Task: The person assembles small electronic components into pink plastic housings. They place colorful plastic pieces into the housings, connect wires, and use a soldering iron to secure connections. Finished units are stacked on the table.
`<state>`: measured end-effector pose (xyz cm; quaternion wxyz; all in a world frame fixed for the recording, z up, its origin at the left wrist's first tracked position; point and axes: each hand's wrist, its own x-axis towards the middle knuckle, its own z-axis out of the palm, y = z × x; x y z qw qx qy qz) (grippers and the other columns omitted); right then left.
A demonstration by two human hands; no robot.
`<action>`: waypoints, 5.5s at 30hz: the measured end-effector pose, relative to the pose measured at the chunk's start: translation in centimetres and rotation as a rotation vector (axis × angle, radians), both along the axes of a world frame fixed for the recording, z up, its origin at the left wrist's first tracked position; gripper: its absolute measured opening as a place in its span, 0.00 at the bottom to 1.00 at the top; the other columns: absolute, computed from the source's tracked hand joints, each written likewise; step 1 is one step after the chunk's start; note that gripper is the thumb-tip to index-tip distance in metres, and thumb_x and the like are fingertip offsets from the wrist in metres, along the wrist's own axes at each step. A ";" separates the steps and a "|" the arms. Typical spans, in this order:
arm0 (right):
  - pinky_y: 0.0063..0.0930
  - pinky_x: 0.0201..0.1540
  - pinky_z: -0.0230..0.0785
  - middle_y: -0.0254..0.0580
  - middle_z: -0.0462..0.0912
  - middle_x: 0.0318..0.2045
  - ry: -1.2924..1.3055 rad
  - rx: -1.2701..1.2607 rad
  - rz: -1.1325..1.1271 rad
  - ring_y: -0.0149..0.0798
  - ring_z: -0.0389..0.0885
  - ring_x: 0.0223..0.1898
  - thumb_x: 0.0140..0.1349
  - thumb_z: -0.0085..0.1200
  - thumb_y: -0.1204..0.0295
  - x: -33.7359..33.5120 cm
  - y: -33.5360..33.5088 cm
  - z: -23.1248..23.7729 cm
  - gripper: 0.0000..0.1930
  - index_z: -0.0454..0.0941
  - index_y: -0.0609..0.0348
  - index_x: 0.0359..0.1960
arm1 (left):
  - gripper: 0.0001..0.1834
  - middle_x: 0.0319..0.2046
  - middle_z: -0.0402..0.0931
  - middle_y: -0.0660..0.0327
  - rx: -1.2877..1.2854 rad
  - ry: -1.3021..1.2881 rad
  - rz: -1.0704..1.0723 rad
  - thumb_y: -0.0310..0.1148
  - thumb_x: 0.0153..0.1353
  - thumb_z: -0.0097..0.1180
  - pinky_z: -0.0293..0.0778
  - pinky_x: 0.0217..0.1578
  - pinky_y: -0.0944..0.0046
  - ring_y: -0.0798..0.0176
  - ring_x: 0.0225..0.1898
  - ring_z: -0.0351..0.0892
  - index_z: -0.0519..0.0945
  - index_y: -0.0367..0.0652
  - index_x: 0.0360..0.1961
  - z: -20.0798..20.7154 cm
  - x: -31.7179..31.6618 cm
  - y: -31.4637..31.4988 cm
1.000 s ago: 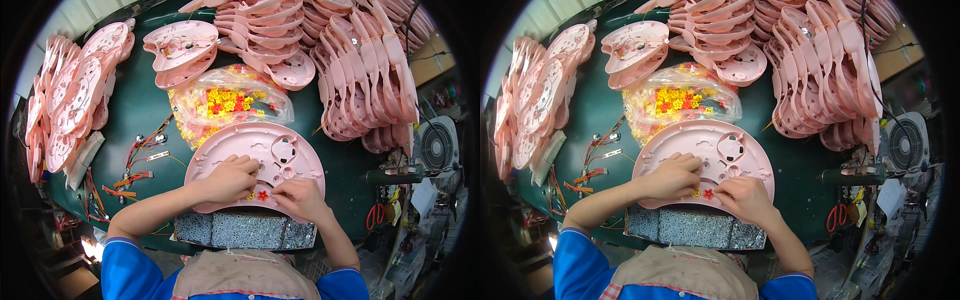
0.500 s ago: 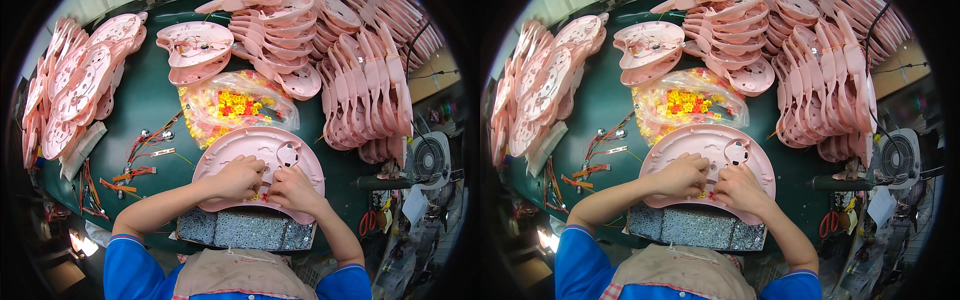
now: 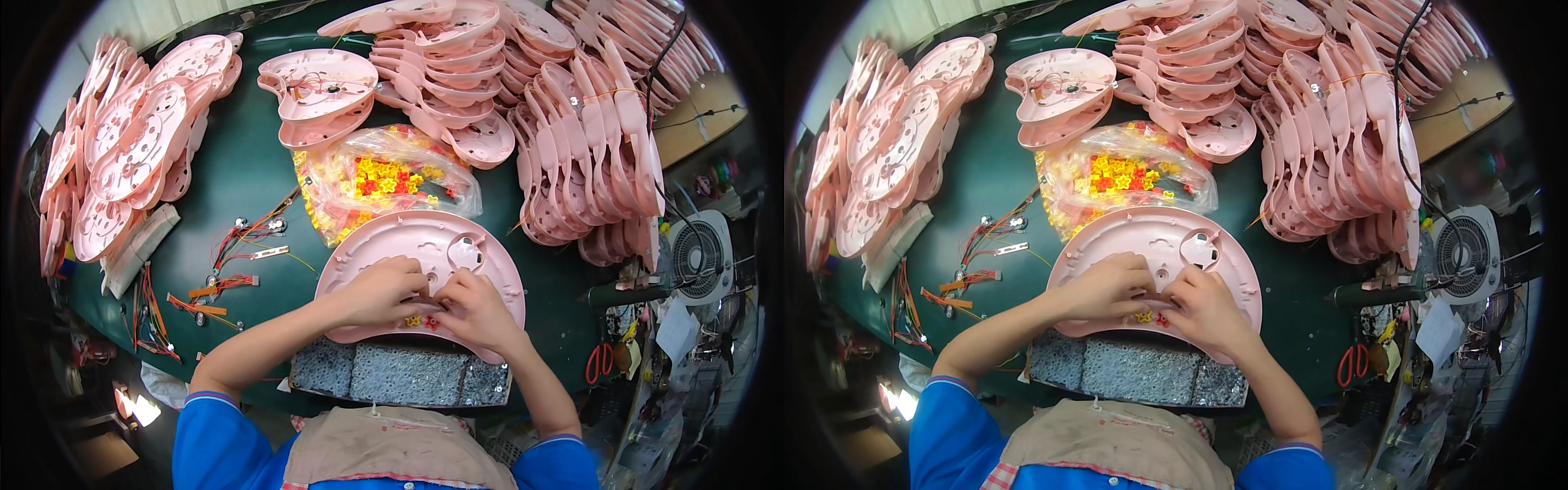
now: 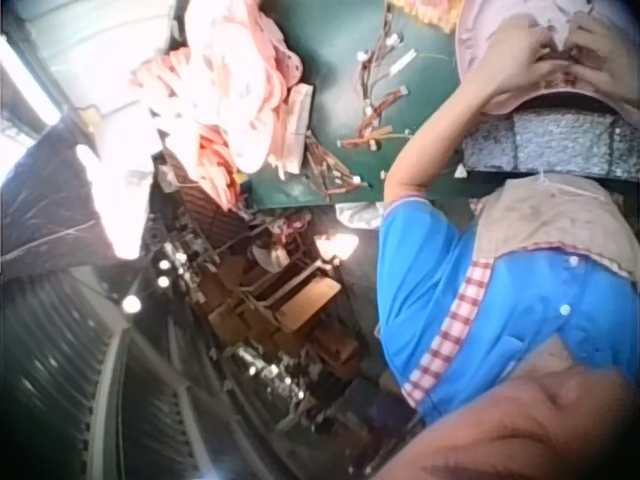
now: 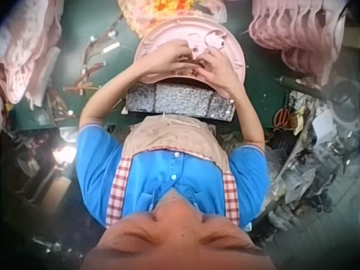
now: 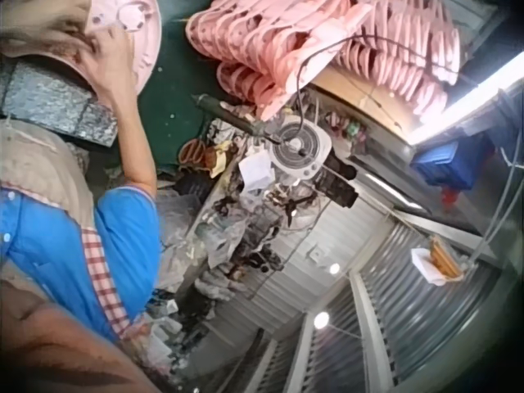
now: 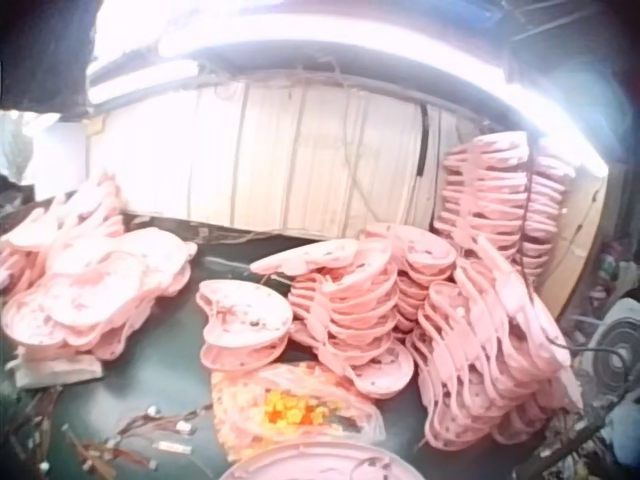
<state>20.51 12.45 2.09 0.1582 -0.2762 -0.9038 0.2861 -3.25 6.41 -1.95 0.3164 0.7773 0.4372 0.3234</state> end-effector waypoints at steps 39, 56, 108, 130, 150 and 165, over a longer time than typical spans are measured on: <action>0.43 0.34 0.81 0.45 0.84 0.26 1.134 -0.551 0.251 0.43 0.84 0.24 0.57 0.63 0.84 2.3 -7.5 5.3 0.27 0.68 0.57 0.57 | 0.23 0.34 0.79 0.59 0.107 -0.115 0.160 0.27 0.60 0.69 0.78 0.41 0.56 0.54 0.38 0.81 0.81 0.45 0.57 2.7 4.3 -8.8; 0.37 0.30 0.76 0.41 0.79 0.21 1.226 -0.555 -0.091 0.39 0.78 0.19 0.59 0.65 0.77 -1.3 -9.9 4.9 0.23 0.63 0.55 0.50 | 0.24 0.36 0.80 0.58 0.498 -0.178 0.251 0.27 0.51 0.73 0.79 0.40 0.56 0.55 0.38 0.82 0.83 0.37 0.51 1.7 2.8 -9.6; 0.32 0.29 0.73 0.39 0.75 0.19 1.279 -0.358 -0.322 0.35 0.73 0.18 0.53 0.59 0.76 0.7 -8.1 4.4 0.28 0.64 0.58 0.57 | 0.10 0.38 0.79 0.63 0.346 -1.058 0.270 0.33 0.78 0.53 0.72 0.37 0.69 0.75 0.32 0.71 0.79 0.39 0.51 19.0 -18.9 -2.4; 0.40 0.31 0.82 0.44 0.79 0.23 1.095 -0.676 -0.046 0.39 0.79 0.22 0.56 0.73 0.73 2.6 -8.2 5.1 0.26 0.65 0.59 0.48 | 0.13 0.30 0.75 0.72 -0.206 -0.539 0.780 0.33 0.74 0.60 0.58 0.22 0.77 0.82 0.22 0.62 0.84 0.40 0.56 9.5 -15.9 -5.6; 0.36 0.33 0.77 0.39 0.76 0.23 1.190 -0.208 -0.233 0.36 0.75 0.24 0.56 0.58 0.75 1.4 -8.0 4.4 0.26 0.65 0.54 0.56 | 0.11 0.37 0.79 0.53 -0.056 0.106 0.203 0.36 0.68 0.63 0.80 0.32 0.47 0.45 0.33 0.84 0.78 0.42 0.44 2.3 1.5 -4.5; 0.32 0.32 0.76 0.37 0.74 0.22 1.257 -0.201 -0.230 0.33 0.74 0.21 0.55 0.59 0.74 0.9 -7.0 3.2 0.25 0.65 0.55 0.55 | 0.15 0.33 0.78 0.68 0.296 -0.102 0.676 0.31 0.77 0.55 0.59 0.31 0.79 0.81 0.31 0.68 0.81 0.34 0.58 18.2 -12.0 -6.5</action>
